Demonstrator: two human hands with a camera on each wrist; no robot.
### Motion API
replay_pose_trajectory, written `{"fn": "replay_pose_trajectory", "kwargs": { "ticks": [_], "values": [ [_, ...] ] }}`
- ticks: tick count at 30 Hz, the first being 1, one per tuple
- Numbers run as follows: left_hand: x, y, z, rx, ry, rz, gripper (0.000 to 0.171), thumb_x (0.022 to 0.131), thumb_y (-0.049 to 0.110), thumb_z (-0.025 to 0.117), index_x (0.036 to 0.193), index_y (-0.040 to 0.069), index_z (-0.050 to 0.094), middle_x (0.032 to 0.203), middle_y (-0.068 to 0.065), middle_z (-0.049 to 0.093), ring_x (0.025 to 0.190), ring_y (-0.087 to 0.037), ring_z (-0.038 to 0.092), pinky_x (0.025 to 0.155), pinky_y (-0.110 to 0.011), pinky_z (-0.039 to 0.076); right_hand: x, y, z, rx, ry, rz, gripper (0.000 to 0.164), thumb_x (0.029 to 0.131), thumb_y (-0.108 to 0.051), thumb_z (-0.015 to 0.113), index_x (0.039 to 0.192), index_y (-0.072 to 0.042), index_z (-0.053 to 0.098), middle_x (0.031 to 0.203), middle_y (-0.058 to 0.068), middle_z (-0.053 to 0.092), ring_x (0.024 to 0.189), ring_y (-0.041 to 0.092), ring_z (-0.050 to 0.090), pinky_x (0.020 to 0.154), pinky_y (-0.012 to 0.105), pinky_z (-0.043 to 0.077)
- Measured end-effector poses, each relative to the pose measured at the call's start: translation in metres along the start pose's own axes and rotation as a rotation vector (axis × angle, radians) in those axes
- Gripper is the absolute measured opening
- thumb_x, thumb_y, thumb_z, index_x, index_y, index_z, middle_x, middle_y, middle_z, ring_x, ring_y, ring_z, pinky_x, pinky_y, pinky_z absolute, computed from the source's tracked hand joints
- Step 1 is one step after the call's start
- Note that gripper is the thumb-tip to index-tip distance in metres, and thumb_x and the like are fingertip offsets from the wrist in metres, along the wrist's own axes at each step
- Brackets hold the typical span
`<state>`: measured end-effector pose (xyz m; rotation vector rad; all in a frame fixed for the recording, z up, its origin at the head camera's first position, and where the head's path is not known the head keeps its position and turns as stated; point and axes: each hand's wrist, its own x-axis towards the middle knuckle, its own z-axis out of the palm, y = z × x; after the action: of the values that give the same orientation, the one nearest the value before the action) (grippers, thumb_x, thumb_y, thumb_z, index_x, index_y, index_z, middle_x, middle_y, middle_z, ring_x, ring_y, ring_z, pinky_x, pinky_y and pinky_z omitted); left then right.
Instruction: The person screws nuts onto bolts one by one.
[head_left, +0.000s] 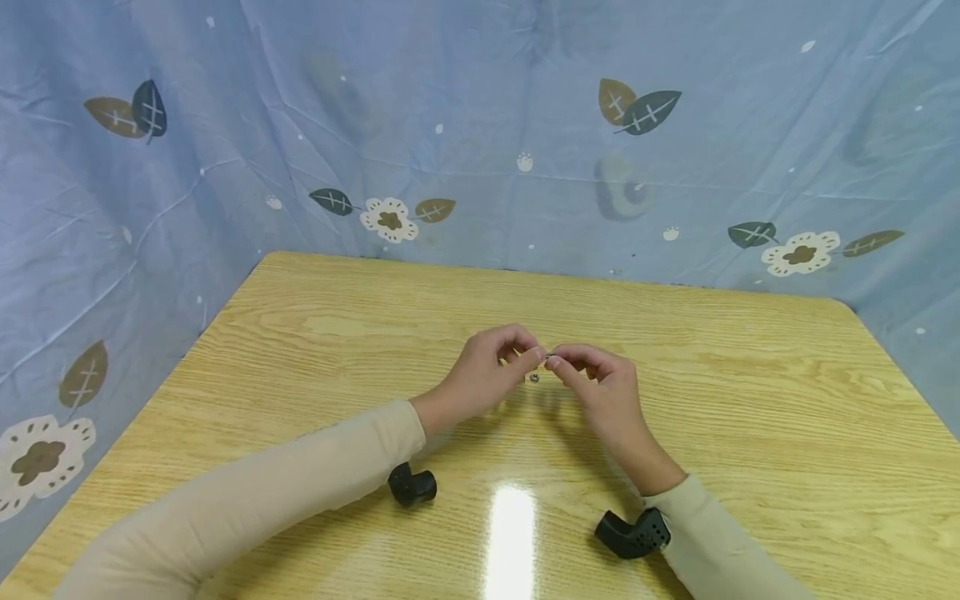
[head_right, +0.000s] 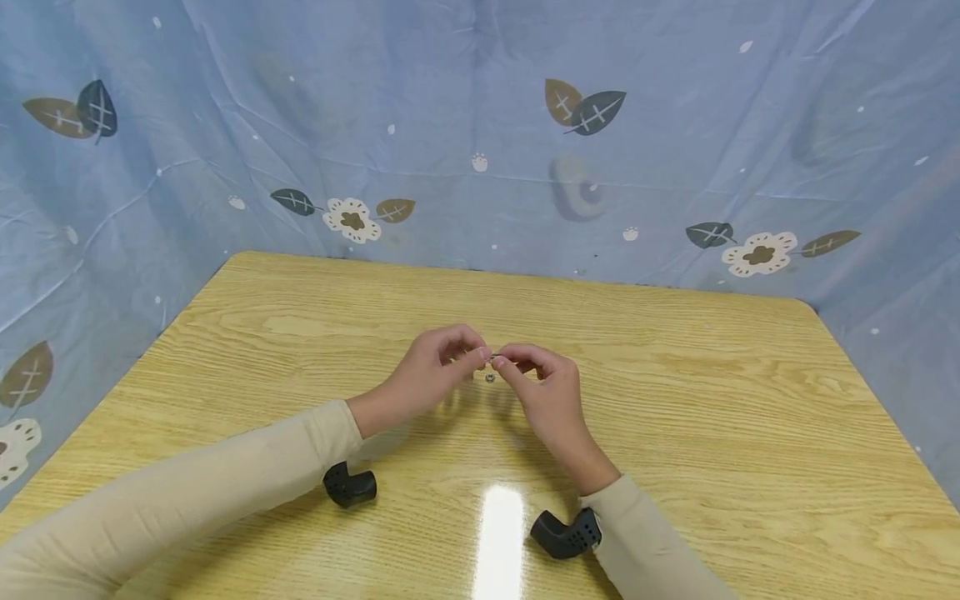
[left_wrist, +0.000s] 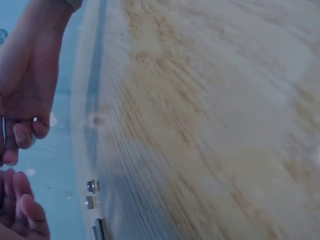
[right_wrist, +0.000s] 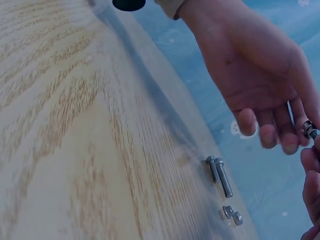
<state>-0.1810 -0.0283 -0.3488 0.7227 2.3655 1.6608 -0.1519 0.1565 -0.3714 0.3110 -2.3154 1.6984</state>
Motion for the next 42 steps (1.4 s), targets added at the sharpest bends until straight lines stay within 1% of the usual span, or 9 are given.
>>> {"fn": "replay_pose_trajectory", "kwargs": {
  "ticks": [3,5,7,10,14,18,26,34,42],
  "values": [
    [0.0017,-0.0004,0.0001,-0.022,-0.035,-0.034,0.033,0.102,0.033,0.048,0.095,0.005,0.065,0.092,-0.019,0.064,0.081,-0.039,0.060,0.071,-0.038,0.053,-0.0012,-0.0007,0.0003,-0.008,0.005,-0.001,0.014,0.093,-0.019,0.066,0.097,-0.009,0.075,0.089,-0.012,0.070,0.074,0.011,0.055,0.063,0.025,0.041],
    [0.0021,-0.0012,0.0000,-0.029,-0.048,-0.051,0.038,0.103,0.037,0.046,0.096,0.005,0.065,0.093,-0.018,0.064,0.081,-0.040,0.060,0.070,-0.038,0.052,-0.0018,-0.0013,0.0003,-0.013,0.009,0.006,0.014,0.093,-0.020,0.066,0.097,-0.010,0.075,0.090,-0.008,0.071,0.074,0.012,0.055,0.063,0.025,0.041],
    [0.0013,-0.0019,-0.0008,-0.031,-0.039,-0.048,0.030,0.101,0.037,0.049,0.100,0.011,0.064,0.098,-0.012,0.063,0.081,-0.037,0.061,0.065,-0.037,0.052,-0.0017,-0.0021,0.0002,-0.017,0.011,0.013,0.015,0.094,-0.022,0.065,0.098,-0.011,0.075,0.092,-0.006,0.071,0.076,0.012,0.056,0.064,0.025,0.042],
    [-0.0003,-0.0030,-0.0027,-0.021,-0.006,-0.006,0.014,0.097,0.030,0.060,0.106,0.019,0.059,0.105,-0.003,0.059,0.081,-0.028,0.062,0.059,-0.031,0.049,-0.0009,-0.0032,0.0001,-0.021,0.010,0.026,0.017,0.094,-0.024,0.064,0.098,-0.011,0.074,0.092,-0.008,0.071,0.078,0.011,0.057,0.067,0.025,0.043],
    [-0.0009,-0.0032,-0.0038,0.007,0.023,0.074,0.017,0.092,0.016,0.067,0.105,0.020,0.058,0.106,0.004,0.058,0.081,-0.016,0.061,0.059,-0.026,0.048,-0.0002,-0.0033,0.0000,-0.017,0.003,0.031,0.018,0.094,-0.024,0.064,0.099,-0.009,0.074,0.088,-0.014,0.070,0.078,0.011,0.058,0.067,0.025,0.044],
    [-0.0010,-0.0024,-0.0035,0.042,0.032,0.089,0.014,0.092,0.015,0.066,0.102,0.020,0.059,0.104,0.005,0.059,0.079,-0.012,0.062,0.060,-0.025,0.048,0.0000,-0.0020,0.0003,-0.006,-0.002,0.023,0.018,0.094,-0.022,0.064,0.099,-0.008,0.074,0.087,-0.016,0.069,0.077,0.011,0.058,0.067,0.025,0.045],
    [-0.0012,-0.0010,-0.0044,0.043,0.029,0.028,0.006,0.096,0.023,0.062,0.099,0.018,0.061,0.096,0.002,0.062,0.074,-0.017,0.061,0.060,-0.028,0.049,-0.0005,-0.0018,0.0018,0.001,-0.008,-0.001,0.016,0.094,-0.020,0.064,0.098,-0.008,0.074,0.090,-0.011,0.070,0.078,0.012,0.057,0.067,0.024,0.042],
    [-0.0008,-0.0021,-0.0069,-0.013,0.030,0.009,0.009,0.098,0.024,0.059,0.104,0.019,0.062,0.100,0.001,0.063,0.078,-0.035,0.063,0.059,-0.031,0.049,-0.0005,-0.0024,0.0007,-0.023,0.012,0.039,0.021,0.095,-0.024,0.064,0.100,-0.006,0.073,0.088,-0.010,0.071,0.077,0.015,0.058,0.064,0.025,0.044],
    [-0.0004,-0.0025,-0.0097,-0.010,0.041,0.023,0.007,0.095,0.020,0.063,0.102,0.019,0.065,0.101,0.002,0.065,0.082,-0.032,0.067,0.062,-0.033,0.052,0.0002,-0.0043,0.0003,-0.039,0.025,0.043,0.024,0.094,-0.026,0.064,0.101,-0.005,0.073,0.089,-0.007,0.068,0.075,0.015,0.056,0.062,0.026,0.043]
  ]
}}
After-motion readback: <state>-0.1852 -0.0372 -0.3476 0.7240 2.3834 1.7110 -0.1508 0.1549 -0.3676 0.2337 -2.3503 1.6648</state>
